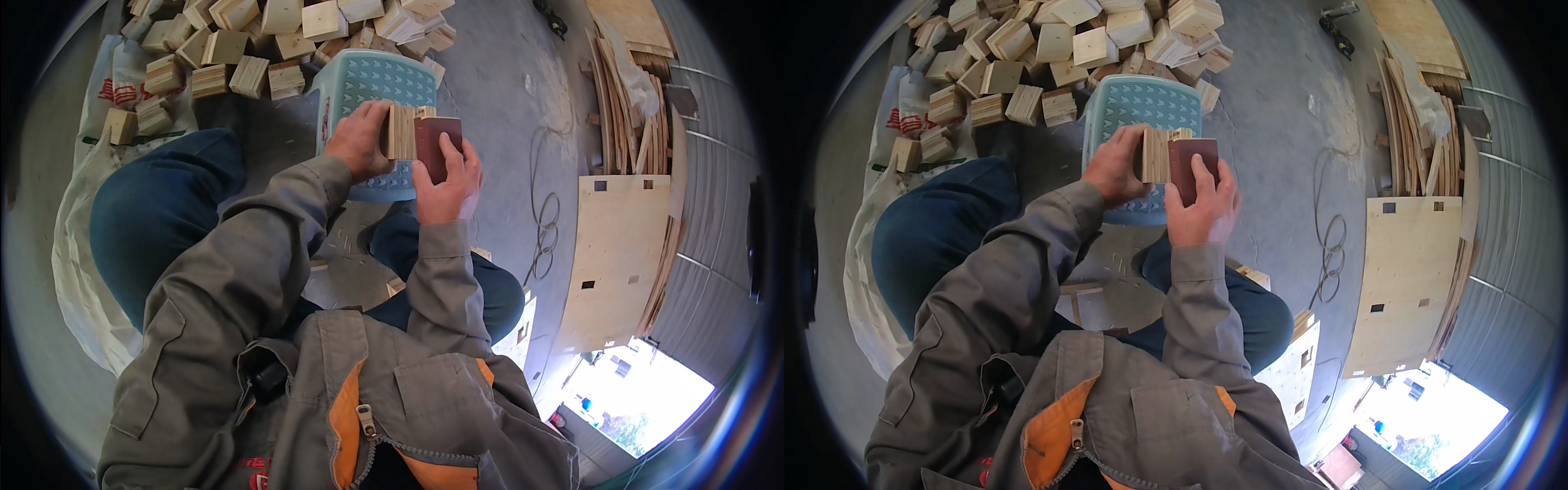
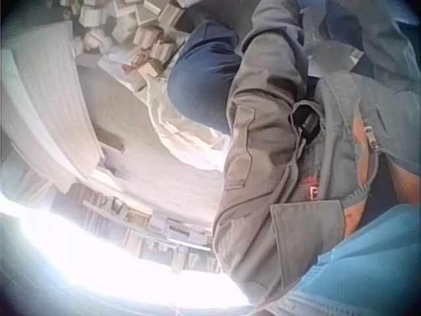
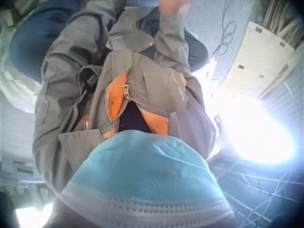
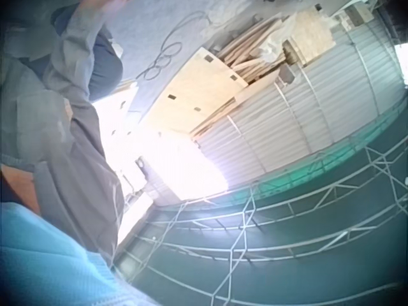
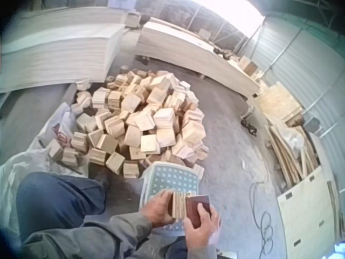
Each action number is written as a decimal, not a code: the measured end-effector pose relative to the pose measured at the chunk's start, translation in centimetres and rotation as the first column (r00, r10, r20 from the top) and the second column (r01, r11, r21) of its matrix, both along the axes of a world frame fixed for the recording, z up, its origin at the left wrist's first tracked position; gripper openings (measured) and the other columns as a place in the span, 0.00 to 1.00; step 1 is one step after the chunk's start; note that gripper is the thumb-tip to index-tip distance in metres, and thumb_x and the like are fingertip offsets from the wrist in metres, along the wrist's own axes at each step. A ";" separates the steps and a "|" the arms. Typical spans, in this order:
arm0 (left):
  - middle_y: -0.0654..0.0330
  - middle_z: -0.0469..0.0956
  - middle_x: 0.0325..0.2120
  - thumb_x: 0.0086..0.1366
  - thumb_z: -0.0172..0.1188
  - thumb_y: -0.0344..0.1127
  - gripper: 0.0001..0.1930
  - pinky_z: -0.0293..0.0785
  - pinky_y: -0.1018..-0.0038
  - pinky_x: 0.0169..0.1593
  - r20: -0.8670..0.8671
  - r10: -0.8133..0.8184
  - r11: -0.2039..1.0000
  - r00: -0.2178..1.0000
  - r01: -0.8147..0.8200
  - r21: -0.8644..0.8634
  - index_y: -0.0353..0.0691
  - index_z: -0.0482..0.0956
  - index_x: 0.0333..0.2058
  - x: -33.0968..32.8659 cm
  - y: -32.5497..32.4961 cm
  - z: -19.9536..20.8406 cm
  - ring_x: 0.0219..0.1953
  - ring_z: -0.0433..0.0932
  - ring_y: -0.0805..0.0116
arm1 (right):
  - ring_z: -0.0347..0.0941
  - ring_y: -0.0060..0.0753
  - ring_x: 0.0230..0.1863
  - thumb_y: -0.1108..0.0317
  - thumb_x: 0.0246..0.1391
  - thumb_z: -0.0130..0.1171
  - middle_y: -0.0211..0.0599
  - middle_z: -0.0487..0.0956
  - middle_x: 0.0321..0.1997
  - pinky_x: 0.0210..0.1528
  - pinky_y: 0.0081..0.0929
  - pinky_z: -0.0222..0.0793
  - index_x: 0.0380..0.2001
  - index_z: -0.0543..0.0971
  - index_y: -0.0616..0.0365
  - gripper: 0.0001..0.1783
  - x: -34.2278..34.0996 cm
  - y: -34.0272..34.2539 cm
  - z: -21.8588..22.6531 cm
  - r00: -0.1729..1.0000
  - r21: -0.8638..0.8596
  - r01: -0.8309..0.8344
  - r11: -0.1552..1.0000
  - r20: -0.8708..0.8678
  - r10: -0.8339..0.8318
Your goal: The person sits on the floor and sands small wooden blocks using a sanding block. They repeatedly pick up blocks, sand the edges and faces, and place them back into a pile.
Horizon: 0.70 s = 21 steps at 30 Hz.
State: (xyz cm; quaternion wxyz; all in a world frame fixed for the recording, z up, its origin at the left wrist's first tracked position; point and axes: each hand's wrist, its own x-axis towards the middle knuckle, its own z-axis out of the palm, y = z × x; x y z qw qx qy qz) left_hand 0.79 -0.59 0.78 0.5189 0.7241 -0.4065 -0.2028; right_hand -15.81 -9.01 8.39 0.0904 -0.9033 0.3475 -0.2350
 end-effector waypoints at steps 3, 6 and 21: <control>0.49 0.75 0.58 0.47 0.78 0.35 0.42 0.74 0.52 0.62 -0.005 0.019 1.000 1.000 -0.019 -0.015 0.46 0.69 0.63 -0.1 0.0 -0.1 0.60 0.76 0.41 | 0.72 0.60 0.66 0.62 0.44 0.79 0.51 0.73 0.69 0.68 0.54 0.71 0.62 0.83 0.44 0.37 0.9 -0.7 -0.2 1.000 0.000 0.008 1.000 0.009 -0.008; 0.49 0.75 0.58 0.47 0.77 0.35 0.43 0.73 0.52 0.63 -0.018 0.003 1.000 1.000 -0.004 -0.015 0.46 0.69 0.63 -0.1 -0.2 0.0 0.61 0.76 0.41 | 0.72 0.60 0.66 0.62 0.44 0.78 0.51 0.73 0.69 0.68 0.54 0.71 0.61 0.84 0.44 0.36 1.6 -1.7 -0.4 1.000 0.010 0.010 1.000 0.027 -0.010; 0.48 0.75 0.58 0.42 0.80 0.32 0.47 0.77 0.52 0.63 -0.015 0.023 1.000 1.000 -0.022 0.006 0.45 0.70 0.64 0.1 -0.2 0.3 0.61 0.76 0.39 | 0.69 0.57 0.70 0.58 0.47 0.75 0.50 0.75 0.69 0.71 0.49 0.70 0.62 0.84 0.46 0.34 6.4 -5.7 -0.3 0.998 0.076 0.059 0.995 -0.021 -0.058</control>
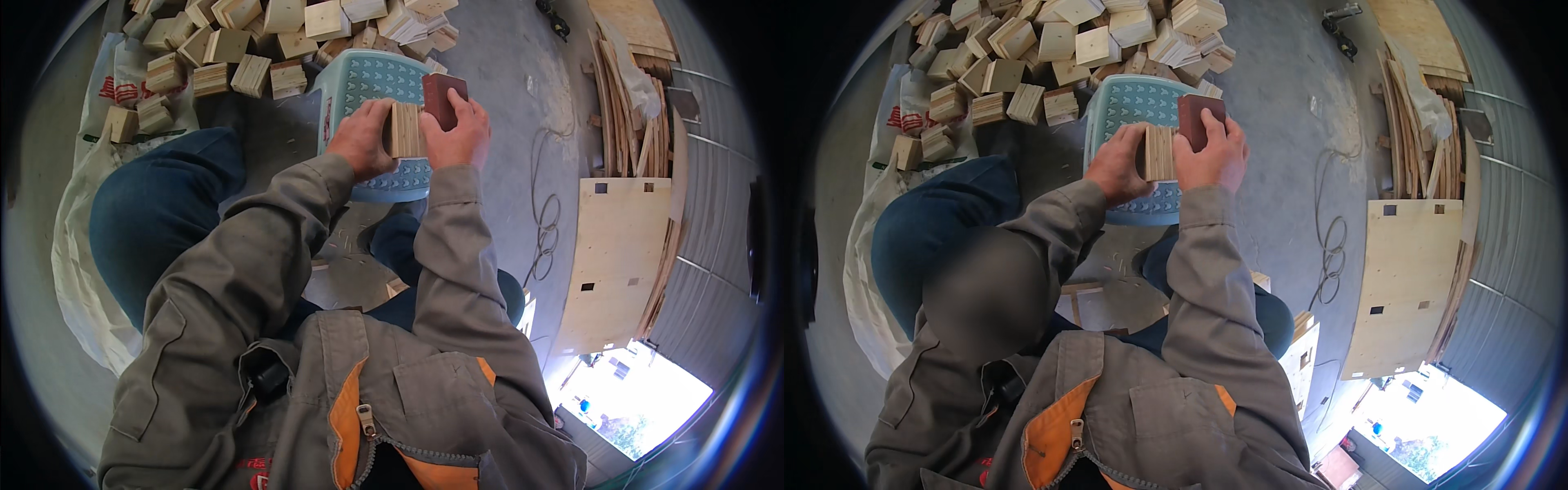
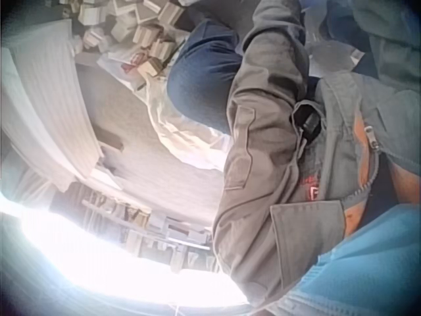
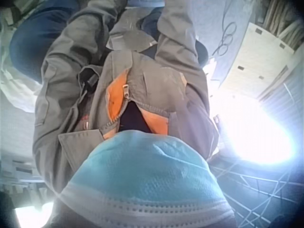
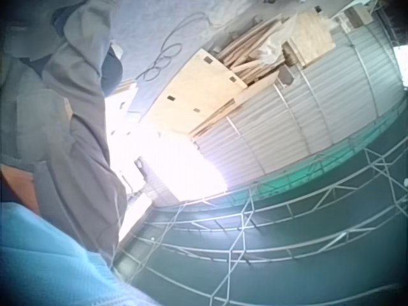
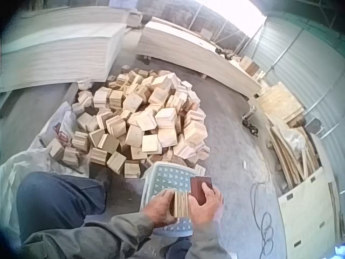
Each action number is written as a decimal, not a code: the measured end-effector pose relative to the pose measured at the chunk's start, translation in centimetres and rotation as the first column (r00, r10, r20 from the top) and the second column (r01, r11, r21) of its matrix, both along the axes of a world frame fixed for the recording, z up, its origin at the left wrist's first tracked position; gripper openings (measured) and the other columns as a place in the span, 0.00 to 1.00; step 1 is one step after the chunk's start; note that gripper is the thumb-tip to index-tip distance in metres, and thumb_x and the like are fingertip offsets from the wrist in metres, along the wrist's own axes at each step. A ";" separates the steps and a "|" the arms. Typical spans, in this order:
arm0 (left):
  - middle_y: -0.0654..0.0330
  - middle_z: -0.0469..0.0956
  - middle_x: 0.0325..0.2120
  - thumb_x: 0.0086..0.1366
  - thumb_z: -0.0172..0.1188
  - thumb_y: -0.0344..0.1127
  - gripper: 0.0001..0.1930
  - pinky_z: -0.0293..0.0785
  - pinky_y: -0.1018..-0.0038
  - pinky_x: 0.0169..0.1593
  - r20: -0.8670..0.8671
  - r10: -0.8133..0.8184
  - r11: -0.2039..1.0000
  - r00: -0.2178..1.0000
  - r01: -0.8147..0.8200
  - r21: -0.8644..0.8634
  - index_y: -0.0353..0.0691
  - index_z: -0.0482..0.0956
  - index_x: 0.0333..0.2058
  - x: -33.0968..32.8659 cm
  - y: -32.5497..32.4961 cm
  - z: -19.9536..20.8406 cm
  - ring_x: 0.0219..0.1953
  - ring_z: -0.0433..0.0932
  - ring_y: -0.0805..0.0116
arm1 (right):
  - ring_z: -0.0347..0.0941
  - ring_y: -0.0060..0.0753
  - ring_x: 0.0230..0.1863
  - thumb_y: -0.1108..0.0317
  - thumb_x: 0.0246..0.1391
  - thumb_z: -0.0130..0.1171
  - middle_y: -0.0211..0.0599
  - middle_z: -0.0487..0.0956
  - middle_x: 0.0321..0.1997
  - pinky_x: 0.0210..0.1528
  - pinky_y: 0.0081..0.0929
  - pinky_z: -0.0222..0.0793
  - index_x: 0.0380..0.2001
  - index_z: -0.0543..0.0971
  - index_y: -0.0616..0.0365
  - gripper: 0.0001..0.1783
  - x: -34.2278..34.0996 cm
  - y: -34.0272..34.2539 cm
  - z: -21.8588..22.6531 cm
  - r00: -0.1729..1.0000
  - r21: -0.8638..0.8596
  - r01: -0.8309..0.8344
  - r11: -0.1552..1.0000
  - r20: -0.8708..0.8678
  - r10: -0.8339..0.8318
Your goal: The person sits on the floor and sands small wooden blocks using a sanding block. They repeatedly pick up blocks, sand the edges and faces, and place them back into a pile.
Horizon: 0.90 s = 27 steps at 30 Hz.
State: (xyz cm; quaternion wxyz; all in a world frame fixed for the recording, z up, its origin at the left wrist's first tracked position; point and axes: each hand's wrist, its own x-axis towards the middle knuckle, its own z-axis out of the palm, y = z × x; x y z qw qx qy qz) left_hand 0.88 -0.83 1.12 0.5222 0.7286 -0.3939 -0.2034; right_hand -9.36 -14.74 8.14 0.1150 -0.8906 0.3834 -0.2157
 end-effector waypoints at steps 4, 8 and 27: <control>0.49 0.75 0.58 0.42 0.81 0.33 0.47 0.77 0.52 0.63 0.040 -0.037 0.999 0.999 0.037 -0.005 0.45 0.69 0.64 0.0 0.1 0.0 0.61 0.76 0.39 | 0.68 0.59 0.71 0.58 0.48 0.76 0.52 0.73 0.70 0.72 0.50 0.68 0.63 0.83 0.49 0.36 -1.5 0.3 -0.8 0.997 0.035 -0.014 0.999 0.073 0.012; 0.49 0.75 0.58 0.42 0.81 0.34 0.48 0.76 0.52 0.62 0.058 -0.068 0.998 0.996 0.067 0.014 0.46 0.68 0.64 0.2 0.2 -0.2 0.61 0.76 0.40 | 0.67 0.61 0.72 0.59 0.49 0.76 0.53 0.72 0.71 0.72 0.53 0.68 0.64 0.82 0.50 0.37 -3.0 1.3 -0.8 0.996 0.056 -0.041 0.998 0.076 0.037; 0.49 0.76 0.57 0.44 0.77 0.35 0.44 0.74 0.51 0.61 0.032 -0.056 0.998 0.998 0.056 -0.010 0.46 0.70 0.64 0.0 -0.3 -0.6 0.61 0.76 0.41 | 0.70 0.62 0.66 0.64 0.44 0.80 0.53 0.71 0.70 0.68 0.55 0.70 0.64 0.82 0.46 0.39 -9.0 7.6 0.9 0.992 -0.028 -0.123 0.992 0.018 0.123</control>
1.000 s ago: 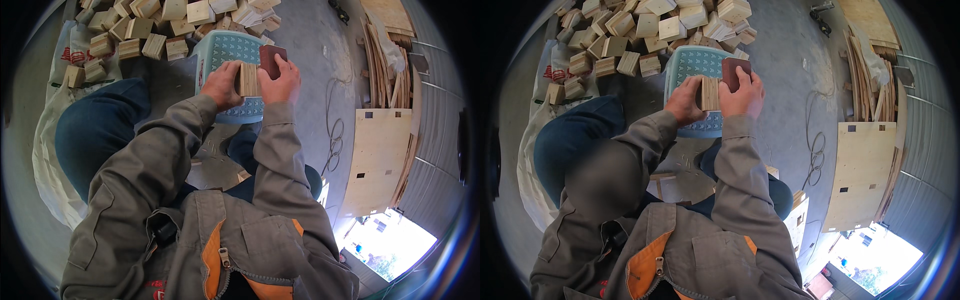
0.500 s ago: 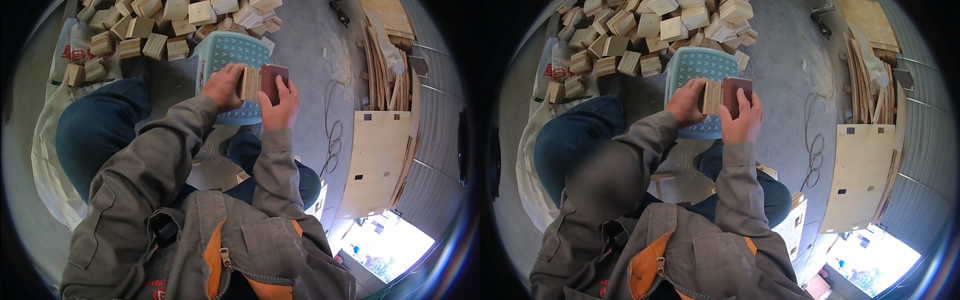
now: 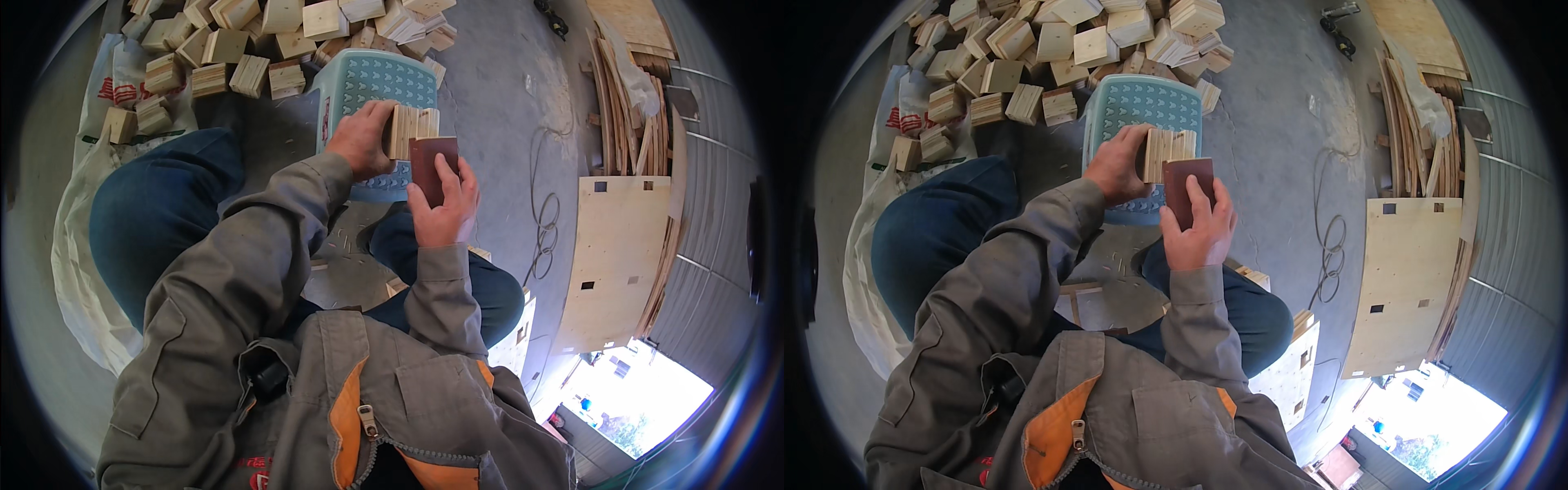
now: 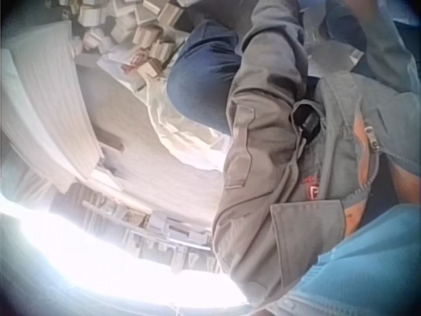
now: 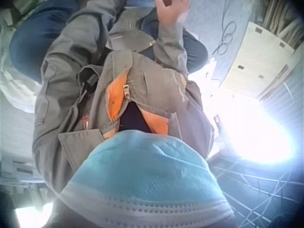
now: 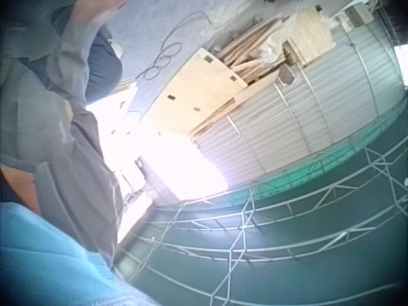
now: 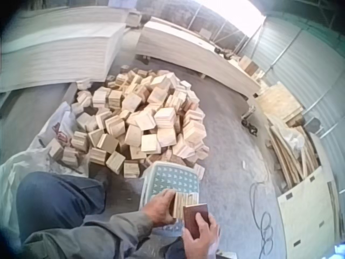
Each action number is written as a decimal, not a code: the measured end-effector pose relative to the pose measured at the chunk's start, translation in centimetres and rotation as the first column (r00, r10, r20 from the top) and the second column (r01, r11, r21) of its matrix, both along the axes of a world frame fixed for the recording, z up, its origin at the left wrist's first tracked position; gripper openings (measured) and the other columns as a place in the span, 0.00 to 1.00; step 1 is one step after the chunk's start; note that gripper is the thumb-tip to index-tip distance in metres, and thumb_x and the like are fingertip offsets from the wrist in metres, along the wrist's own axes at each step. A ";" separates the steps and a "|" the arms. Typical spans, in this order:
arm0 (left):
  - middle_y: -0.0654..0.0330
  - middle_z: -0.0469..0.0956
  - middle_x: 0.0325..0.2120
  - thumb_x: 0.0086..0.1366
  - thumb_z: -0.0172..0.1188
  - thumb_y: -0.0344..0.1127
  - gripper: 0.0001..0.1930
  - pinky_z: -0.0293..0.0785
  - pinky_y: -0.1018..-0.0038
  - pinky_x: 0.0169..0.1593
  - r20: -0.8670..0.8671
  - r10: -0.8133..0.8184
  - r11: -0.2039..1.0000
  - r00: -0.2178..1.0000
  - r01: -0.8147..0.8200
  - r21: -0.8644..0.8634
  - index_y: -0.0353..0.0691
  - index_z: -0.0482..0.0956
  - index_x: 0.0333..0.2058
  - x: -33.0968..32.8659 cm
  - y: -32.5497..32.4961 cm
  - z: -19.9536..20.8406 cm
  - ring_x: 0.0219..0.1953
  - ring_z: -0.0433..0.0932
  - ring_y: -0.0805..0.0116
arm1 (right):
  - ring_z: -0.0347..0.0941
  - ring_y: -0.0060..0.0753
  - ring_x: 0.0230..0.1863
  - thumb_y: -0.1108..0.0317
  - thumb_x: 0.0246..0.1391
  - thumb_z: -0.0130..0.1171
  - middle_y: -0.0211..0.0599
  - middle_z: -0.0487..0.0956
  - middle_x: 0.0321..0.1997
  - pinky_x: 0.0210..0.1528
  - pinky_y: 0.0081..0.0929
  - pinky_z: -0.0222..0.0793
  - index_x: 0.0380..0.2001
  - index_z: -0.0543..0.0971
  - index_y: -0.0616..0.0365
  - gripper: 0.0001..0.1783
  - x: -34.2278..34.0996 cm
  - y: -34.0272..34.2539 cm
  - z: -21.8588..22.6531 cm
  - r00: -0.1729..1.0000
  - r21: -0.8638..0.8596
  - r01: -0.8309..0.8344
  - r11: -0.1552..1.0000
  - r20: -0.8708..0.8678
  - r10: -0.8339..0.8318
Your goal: The person sits on the floor and sands small wooden blocks using a sanding block. They repeatedly pick up blocks, sand the edges and faces, and place them back into a pile.
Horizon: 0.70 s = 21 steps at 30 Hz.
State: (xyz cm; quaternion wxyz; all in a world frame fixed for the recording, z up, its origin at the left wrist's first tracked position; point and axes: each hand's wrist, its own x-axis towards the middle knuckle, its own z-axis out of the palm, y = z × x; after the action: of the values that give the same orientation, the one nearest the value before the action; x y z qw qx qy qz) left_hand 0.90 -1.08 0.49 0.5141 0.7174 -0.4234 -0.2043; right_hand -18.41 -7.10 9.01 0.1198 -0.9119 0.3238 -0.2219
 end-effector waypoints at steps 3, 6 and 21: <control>0.49 0.76 0.58 0.45 0.77 0.35 0.44 0.74 0.51 0.61 0.010 0.005 1.000 1.000 -0.005 -0.009 0.46 0.70 0.63 -0.1 -0.1 -0.3 0.61 0.76 0.41 | 0.71 0.62 0.66 0.63 0.44 0.80 0.52 0.72 0.69 0.68 0.55 0.70 0.63 0.83 0.45 0.38 1.5 -1.5 -0.5 1.000 -0.011 0.014 1.000 0.022 -0.014; 0.49 0.75 0.59 0.44 0.77 0.35 0.44 0.73 0.52 0.62 -0.092 -0.024 0.998 0.995 0.018 -0.065 0.46 0.70 0.64 -0.1 -0.3 -1.8 0.61 0.76 0.41 | 0.71 0.61 0.66 0.62 0.45 0.79 0.50 0.73 0.69 0.68 0.54 0.71 0.62 0.83 0.44 0.37 4.4 -3.5 -0.8 0.999 -0.019 0.050 0.999 0.022 -0.050; 0.51 0.76 0.58 0.44 0.78 0.34 0.46 0.72 0.53 0.62 -0.104 -0.063 0.998 0.993 0.063 -0.007 0.48 0.69 0.64 -0.4 -0.7 -2.0 0.62 0.75 0.43 | 0.65 0.61 0.72 0.56 0.48 0.77 0.52 0.72 0.71 0.73 0.52 0.67 0.65 0.83 0.46 0.38 7.6 -8.0 -1.8 0.995 0.036 0.094 0.995 0.020 -0.095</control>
State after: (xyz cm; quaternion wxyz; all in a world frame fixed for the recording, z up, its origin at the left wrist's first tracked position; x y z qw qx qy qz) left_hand 0.54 -1.74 -1.51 0.5302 0.6911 -0.4186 -0.2568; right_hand -10.78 -15.07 7.21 0.1285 -0.8909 0.3690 -0.2315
